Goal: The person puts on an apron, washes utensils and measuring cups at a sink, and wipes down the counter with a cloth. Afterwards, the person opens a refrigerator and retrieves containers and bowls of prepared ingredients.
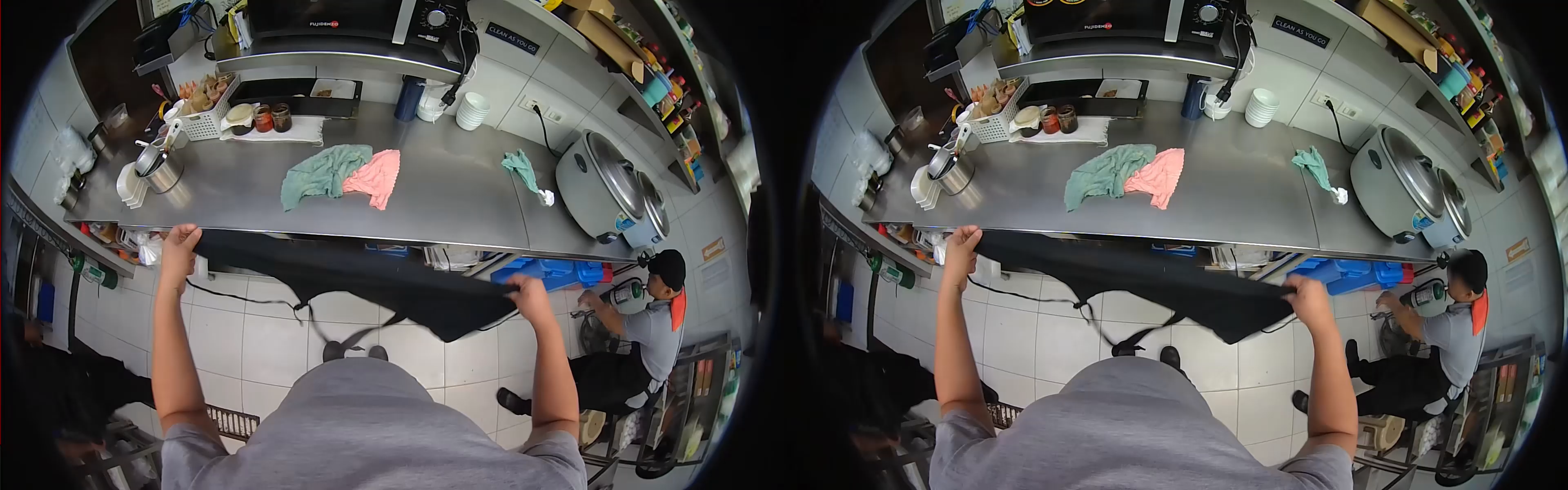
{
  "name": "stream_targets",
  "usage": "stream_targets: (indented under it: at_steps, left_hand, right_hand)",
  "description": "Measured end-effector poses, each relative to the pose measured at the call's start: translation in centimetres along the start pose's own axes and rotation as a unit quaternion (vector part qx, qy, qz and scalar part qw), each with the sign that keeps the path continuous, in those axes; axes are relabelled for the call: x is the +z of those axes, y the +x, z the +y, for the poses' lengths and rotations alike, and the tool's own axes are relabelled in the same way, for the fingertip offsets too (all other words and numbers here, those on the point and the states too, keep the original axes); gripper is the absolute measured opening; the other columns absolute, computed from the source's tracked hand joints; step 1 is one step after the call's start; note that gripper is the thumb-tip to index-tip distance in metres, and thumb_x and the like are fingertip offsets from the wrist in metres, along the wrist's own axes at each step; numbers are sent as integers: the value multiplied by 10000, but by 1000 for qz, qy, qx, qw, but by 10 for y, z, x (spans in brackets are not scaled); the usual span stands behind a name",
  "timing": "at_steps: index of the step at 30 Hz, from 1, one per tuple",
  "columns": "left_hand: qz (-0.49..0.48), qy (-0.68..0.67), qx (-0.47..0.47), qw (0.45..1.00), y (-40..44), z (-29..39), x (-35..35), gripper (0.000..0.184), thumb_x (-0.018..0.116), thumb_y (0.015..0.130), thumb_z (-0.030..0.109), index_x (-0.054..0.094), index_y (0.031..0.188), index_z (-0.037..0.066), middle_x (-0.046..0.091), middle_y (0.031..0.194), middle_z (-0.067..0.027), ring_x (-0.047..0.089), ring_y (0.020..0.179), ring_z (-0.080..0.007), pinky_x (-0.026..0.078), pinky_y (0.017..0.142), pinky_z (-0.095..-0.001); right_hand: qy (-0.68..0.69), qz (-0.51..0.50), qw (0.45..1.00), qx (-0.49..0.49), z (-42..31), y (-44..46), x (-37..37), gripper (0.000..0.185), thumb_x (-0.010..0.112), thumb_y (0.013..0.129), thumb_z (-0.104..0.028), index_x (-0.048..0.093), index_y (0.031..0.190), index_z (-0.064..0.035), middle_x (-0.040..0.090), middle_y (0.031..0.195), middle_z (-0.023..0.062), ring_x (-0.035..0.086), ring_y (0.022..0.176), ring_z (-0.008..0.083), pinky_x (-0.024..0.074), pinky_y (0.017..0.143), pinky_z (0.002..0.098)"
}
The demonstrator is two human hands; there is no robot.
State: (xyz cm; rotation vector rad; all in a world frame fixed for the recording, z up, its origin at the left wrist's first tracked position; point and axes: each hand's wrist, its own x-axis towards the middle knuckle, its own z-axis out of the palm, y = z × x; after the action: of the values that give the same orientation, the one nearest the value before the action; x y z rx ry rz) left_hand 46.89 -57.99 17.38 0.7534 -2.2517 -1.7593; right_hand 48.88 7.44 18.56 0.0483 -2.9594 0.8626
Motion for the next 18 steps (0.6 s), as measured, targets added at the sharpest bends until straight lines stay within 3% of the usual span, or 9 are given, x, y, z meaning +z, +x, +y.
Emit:
stream_targets:
  at_steps: [1,5,7,9,11,13,15,16,18]
  left_hand:
    - [3,-1,-3,1000,2,-4,-7,163,583,925,216,553,1041,106,424,602,82,305,427,-21,207,366,-188]
    - [-198,-23,-195,960,-19,-15,-38,206,588,916,203,512,1087,117,372,600,72,247,441,-23,170,393,-186]
    - [-273,-8,-245,930,-37,-29,-58,198,614,890,159,522,1055,100,399,606,55,309,457,-32,227,398,-187]
    - [-302,35,-259,917,-64,-55,-78,256,689,818,106,533,1019,78,466,623,26,424,491,-56,316,414,-196]
    - [-370,149,-367,840,-101,-65,-91,329,756,751,86,537,993,46,548,675,-9,544,568,-102,414,472,-219]
    - [-454,230,-461,727,-146,-94,-89,370,784,714,61,532,978,3,646,800,-71,651,720,-191,509,599,-268]
    - [-521,196,-566,609,-205,-111,-74,420,798,747,219,551,996,-14,691,899,-93,660,886,-161,487,760,-225]
    - [-586,206,-566,542,-235,-120,-58,357,762,787,248,588,961,-10,700,991,-97,651,941,-148,471,798,-218]
    - [-628,225,-522,532,-288,-141,-33,380,693,844,271,630,1111,8,691,1031,-96,626,1004,-146,469,816,-245]
  right_hand:
    - [-60,-101,993,28,15,-1,-4,190,725,669,7,656,846,17,640,807,183,605,716,286,475,667,334]
    - [-81,-205,975,5,44,-17,-16,243,771,652,-81,670,851,14,644,777,171,604,708,328,480,665,381]
    - [-133,-238,961,-33,59,-34,-24,228,762,653,-90,681,849,-5,649,771,172,615,717,341,486,672,390]
    - [-109,-320,941,33,75,-56,-33,246,780,656,-164,688,835,-23,661,790,151,620,732,298,485,670,351]
    - [-180,-436,880,51,39,-74,-56,268,759,685,-225,692,848,-23,668,776,141,632,725,266,486,675,339]
    - [-92,-572,807,115,76,-113,-42,288,727,719,-260,695,873,-20,675,761,127,637,707,221,486,674,333]
    - [-60,-690,708,140,81,-151,-23,317,700,742,-298,699,881,-12,670,726,124,639,690,202,490,673,332]
    - [3,-700,692,177,85,-177,-11,283,708,705,-274,674,797,-8,605,640,94,560,621,183,443,610,335]
    - [87,-695,692,174,71,-191,5,270,704,676,-265,636,690,-4,524,540,53,472,541,154,388,535,333]
